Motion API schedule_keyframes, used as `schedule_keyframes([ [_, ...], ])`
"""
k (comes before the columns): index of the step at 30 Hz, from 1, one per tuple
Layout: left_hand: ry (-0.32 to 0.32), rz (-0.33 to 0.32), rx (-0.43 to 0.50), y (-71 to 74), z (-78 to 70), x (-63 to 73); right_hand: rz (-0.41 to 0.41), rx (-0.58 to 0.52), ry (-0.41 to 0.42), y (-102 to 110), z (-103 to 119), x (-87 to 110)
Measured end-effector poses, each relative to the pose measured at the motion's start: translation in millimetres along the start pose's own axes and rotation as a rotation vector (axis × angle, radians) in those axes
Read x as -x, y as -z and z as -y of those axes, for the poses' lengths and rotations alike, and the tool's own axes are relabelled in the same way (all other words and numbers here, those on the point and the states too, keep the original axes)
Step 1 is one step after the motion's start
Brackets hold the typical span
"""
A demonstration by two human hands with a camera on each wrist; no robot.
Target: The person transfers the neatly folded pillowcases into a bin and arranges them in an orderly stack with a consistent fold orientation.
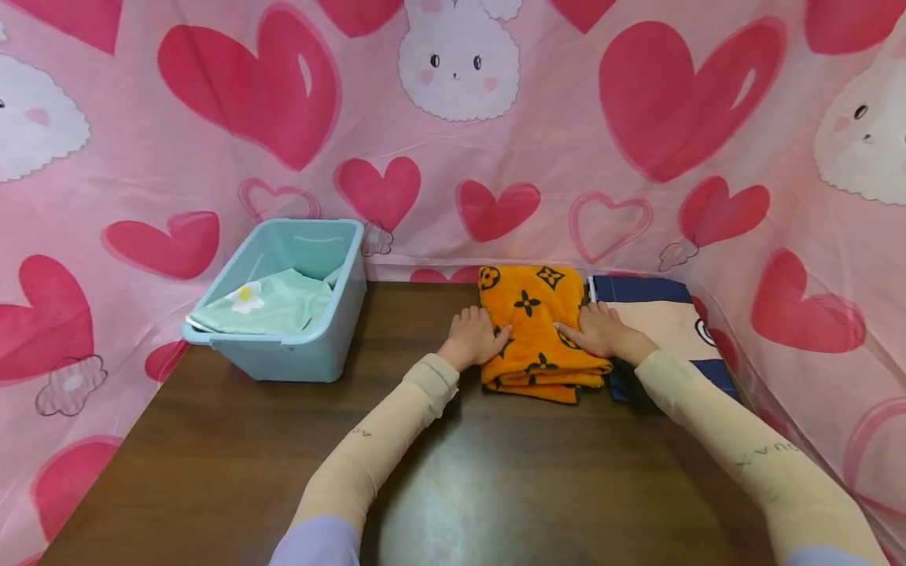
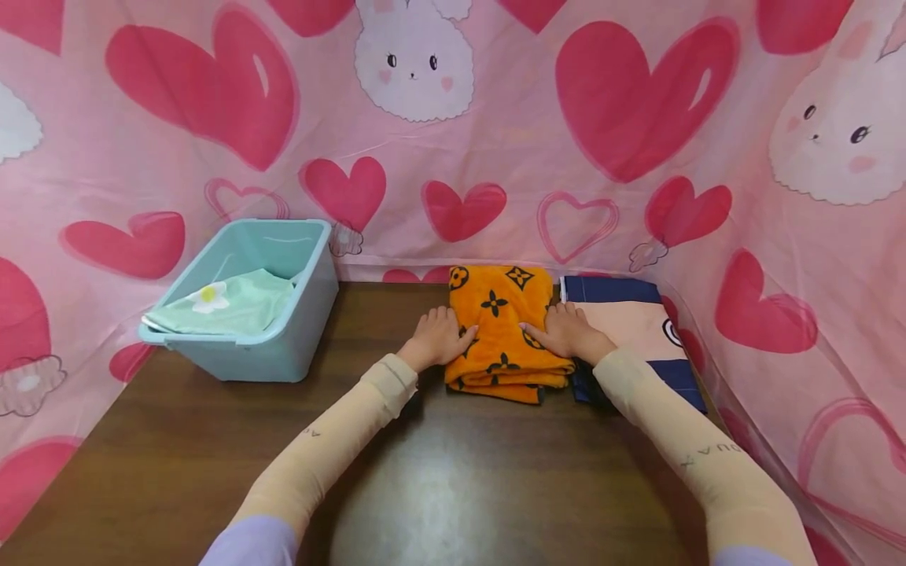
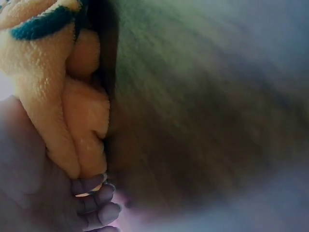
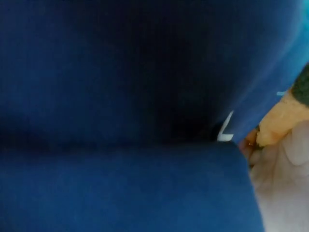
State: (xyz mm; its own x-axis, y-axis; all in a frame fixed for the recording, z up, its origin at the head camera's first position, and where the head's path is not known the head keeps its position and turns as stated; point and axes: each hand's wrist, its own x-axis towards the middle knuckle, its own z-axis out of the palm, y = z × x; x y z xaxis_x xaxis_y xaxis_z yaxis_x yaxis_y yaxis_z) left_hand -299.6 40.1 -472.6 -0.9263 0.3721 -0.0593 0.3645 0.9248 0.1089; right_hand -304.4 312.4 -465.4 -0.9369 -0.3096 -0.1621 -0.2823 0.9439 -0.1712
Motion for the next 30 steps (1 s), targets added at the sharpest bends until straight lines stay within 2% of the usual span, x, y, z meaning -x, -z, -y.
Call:
schedule_keyframes([
  [7,-0.014,-0.019,-0.039,1.8,-8.6,0.4,-0.063,0.016,0.050,-3.6,3.4,2.0],
  [14,-0.009,-0.033,-0.051,4.6,-16.7,0.6,-0.082,0.024,0.032,-5.8,9.8,3.3],
  [23,-0.034,-0.109,-0.051,3.3,-16.1,1.1,-0.235,0.053,0.050,-8.5,16.6,8.1],
  [30,-0.073,-0.136,-0.025,3.7,-15.2,2.6,-0.298,0.100,0.052,-8.5,18.3,14.4],
])
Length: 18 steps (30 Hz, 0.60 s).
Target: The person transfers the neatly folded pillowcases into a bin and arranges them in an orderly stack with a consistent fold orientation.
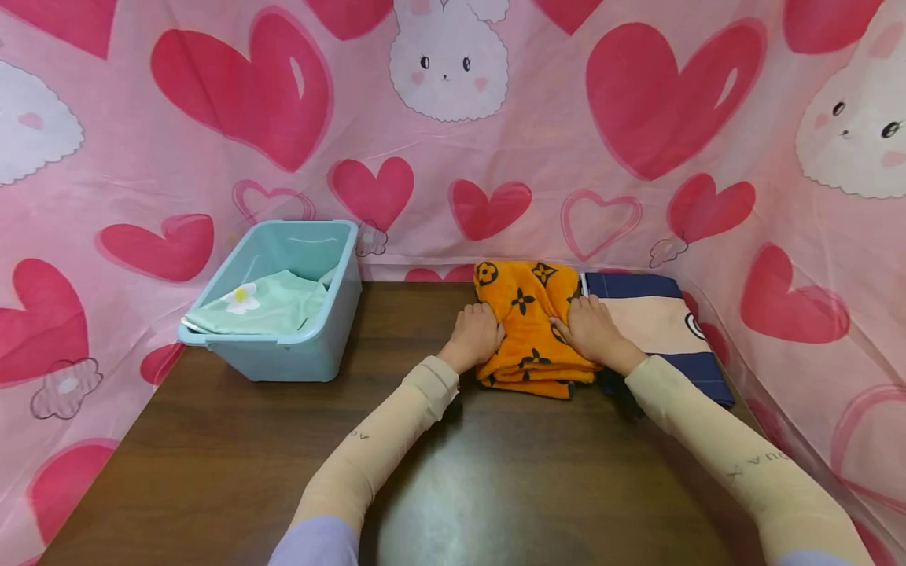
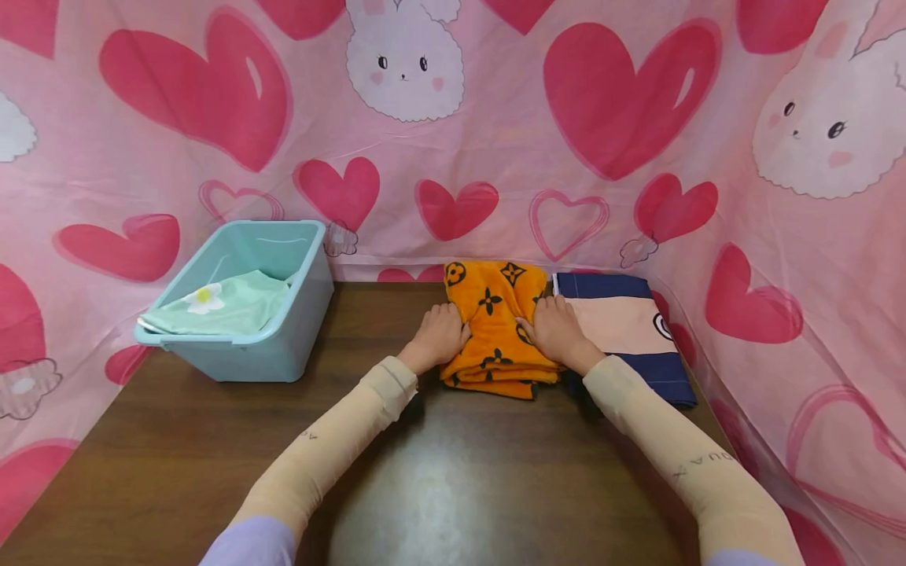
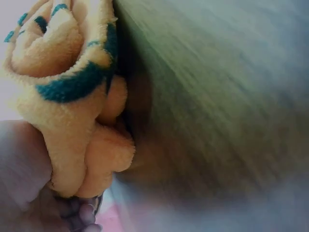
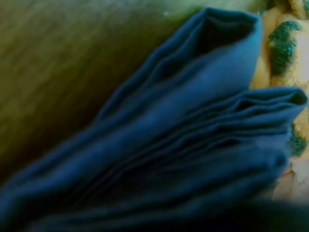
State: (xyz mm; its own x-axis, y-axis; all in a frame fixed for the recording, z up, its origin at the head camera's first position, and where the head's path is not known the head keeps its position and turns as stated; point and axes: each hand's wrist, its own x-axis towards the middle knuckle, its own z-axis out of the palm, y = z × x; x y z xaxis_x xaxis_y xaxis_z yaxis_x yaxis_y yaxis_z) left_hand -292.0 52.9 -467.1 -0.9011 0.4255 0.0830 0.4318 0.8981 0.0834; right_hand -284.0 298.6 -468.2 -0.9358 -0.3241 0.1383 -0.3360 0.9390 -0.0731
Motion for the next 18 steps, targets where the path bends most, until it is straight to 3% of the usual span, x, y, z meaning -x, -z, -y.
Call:
schedule_keyframes([
  [11,-0.031,-0.036,0.046,6.8,5.5,4.8,-0.062,0.018,-0.010,12.8,3.5,2.4],
  [18,-0.031,-0.079,0.100,16.9,10.2,10.1,-0.042,-0.008,-0.047,25.6,12.3,3.8],
])
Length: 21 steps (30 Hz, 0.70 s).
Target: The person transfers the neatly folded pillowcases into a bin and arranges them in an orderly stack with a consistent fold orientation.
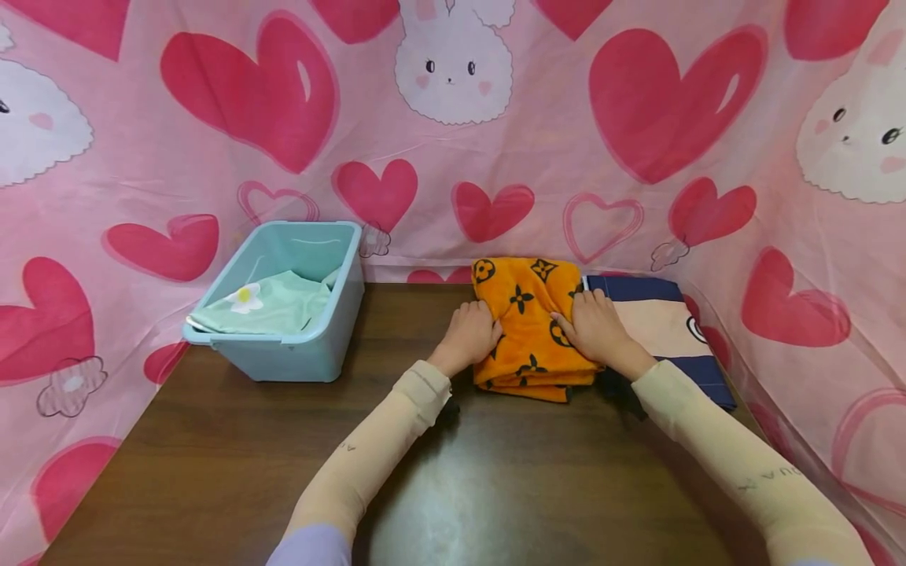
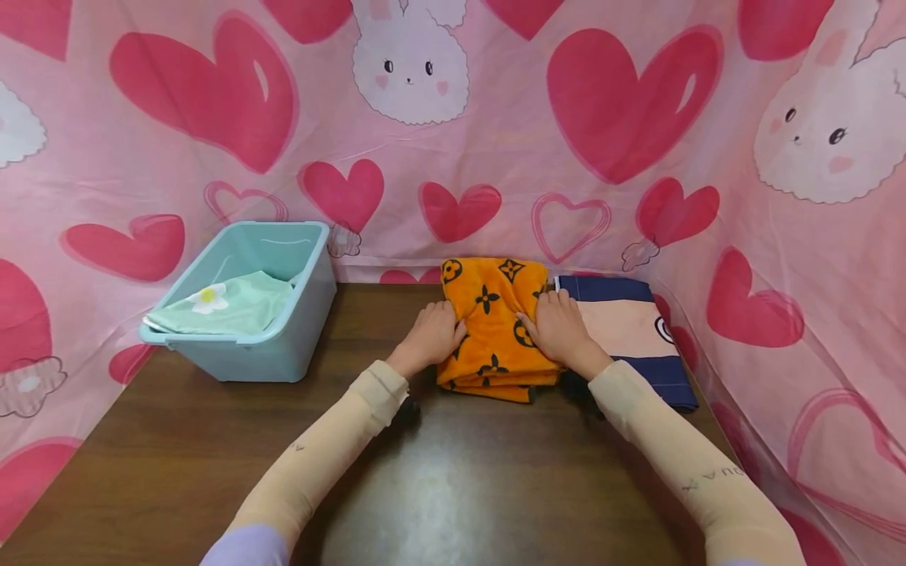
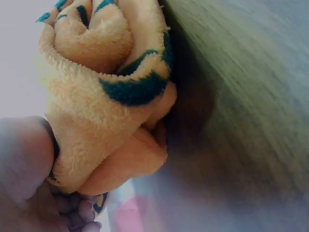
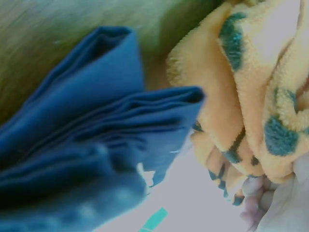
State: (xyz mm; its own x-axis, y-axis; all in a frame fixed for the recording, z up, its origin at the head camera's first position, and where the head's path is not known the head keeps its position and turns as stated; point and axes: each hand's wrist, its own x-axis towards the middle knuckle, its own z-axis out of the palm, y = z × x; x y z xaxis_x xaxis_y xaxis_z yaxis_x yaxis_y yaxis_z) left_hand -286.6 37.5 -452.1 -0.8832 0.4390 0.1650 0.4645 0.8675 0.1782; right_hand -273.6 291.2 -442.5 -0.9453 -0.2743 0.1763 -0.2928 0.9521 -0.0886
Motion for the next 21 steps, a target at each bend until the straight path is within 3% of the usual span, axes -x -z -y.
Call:
schedule_keyframes([
  [8,-0.012,-0.023,0.010,11.9,1.6,5.2,-0.008,-0.001,-0.003,12.8,7.3,3.0],
  [21,-0.022,-0.098,-0.087,17.6,4.0,9.8,0.010,-0.026,-0.001,21.0,13.0,4.0],
])
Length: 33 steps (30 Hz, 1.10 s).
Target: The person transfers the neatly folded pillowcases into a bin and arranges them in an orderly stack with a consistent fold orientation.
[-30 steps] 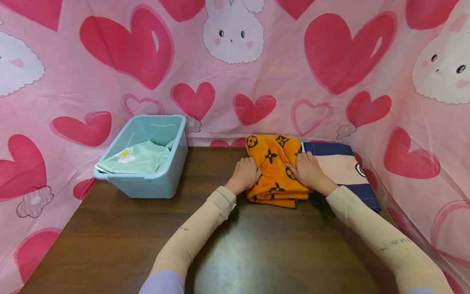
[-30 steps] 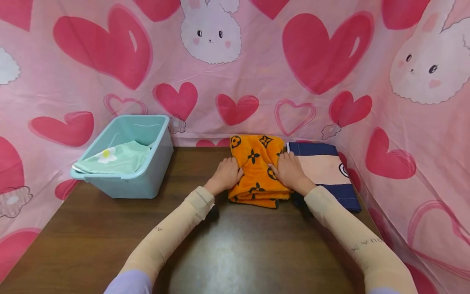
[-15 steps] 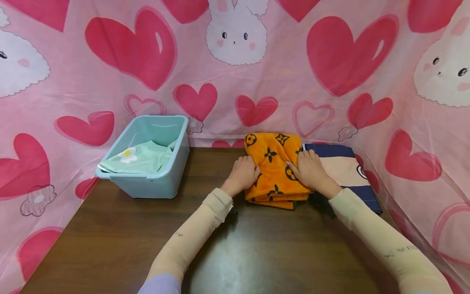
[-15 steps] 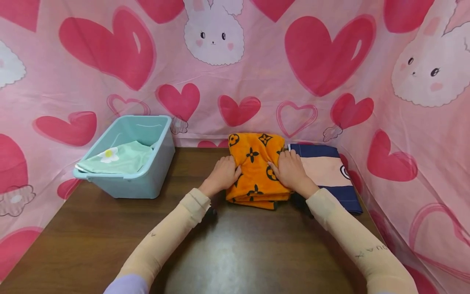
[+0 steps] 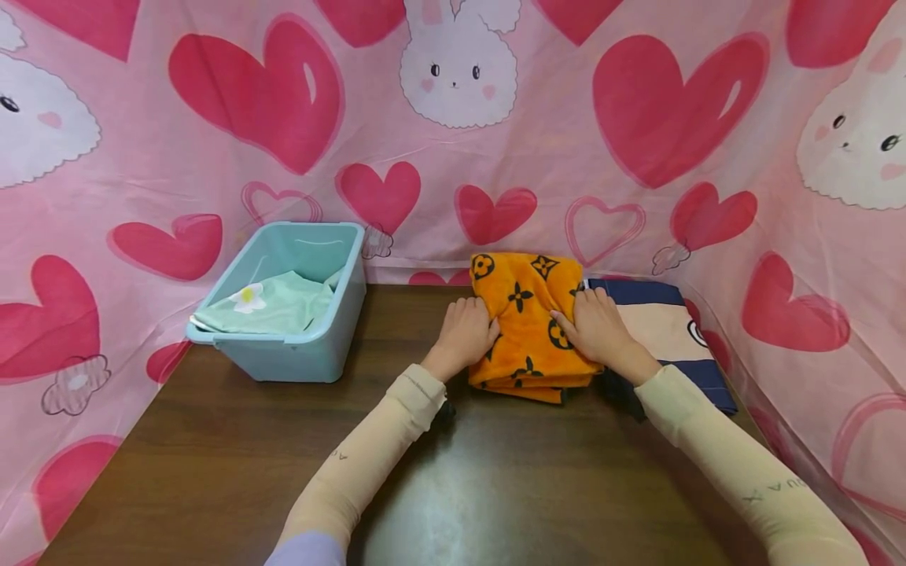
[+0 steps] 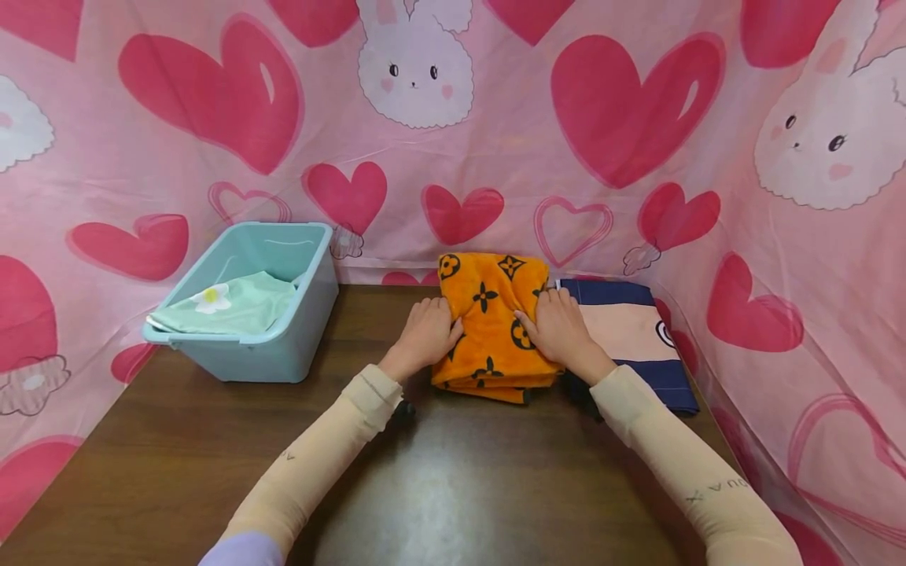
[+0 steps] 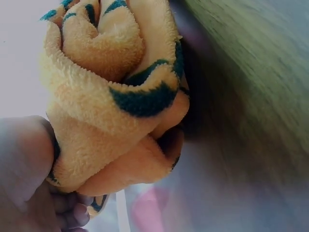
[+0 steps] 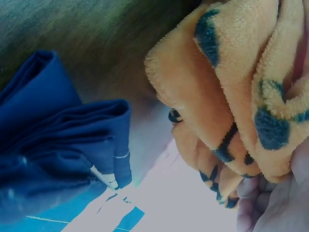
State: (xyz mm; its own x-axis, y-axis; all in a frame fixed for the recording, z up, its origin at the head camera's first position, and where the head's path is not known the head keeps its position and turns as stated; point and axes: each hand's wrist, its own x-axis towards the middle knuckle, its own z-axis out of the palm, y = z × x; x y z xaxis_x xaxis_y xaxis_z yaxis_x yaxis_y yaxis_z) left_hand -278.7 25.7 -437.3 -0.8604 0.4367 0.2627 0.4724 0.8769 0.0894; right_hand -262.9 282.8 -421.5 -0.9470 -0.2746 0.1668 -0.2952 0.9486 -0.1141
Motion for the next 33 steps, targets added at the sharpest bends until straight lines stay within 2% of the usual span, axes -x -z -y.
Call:
schedule_keyframes([
  [10,0.003,-0.025,-0.036,3.0,3.5,3.4,-0.008,-0.007,0.002,0.2,3.6,-2.8],
  [22,0.013,0.015,-0.020,14.2,8.9,9.9,-0.027,-0.026,0.035,0.6,11.1,-3.8],
  [33,0.006,-0.021,0.004,25.4,15.7,13.4,-0.074,-0.040,0.030,6.7,21.9,-4.5],
])
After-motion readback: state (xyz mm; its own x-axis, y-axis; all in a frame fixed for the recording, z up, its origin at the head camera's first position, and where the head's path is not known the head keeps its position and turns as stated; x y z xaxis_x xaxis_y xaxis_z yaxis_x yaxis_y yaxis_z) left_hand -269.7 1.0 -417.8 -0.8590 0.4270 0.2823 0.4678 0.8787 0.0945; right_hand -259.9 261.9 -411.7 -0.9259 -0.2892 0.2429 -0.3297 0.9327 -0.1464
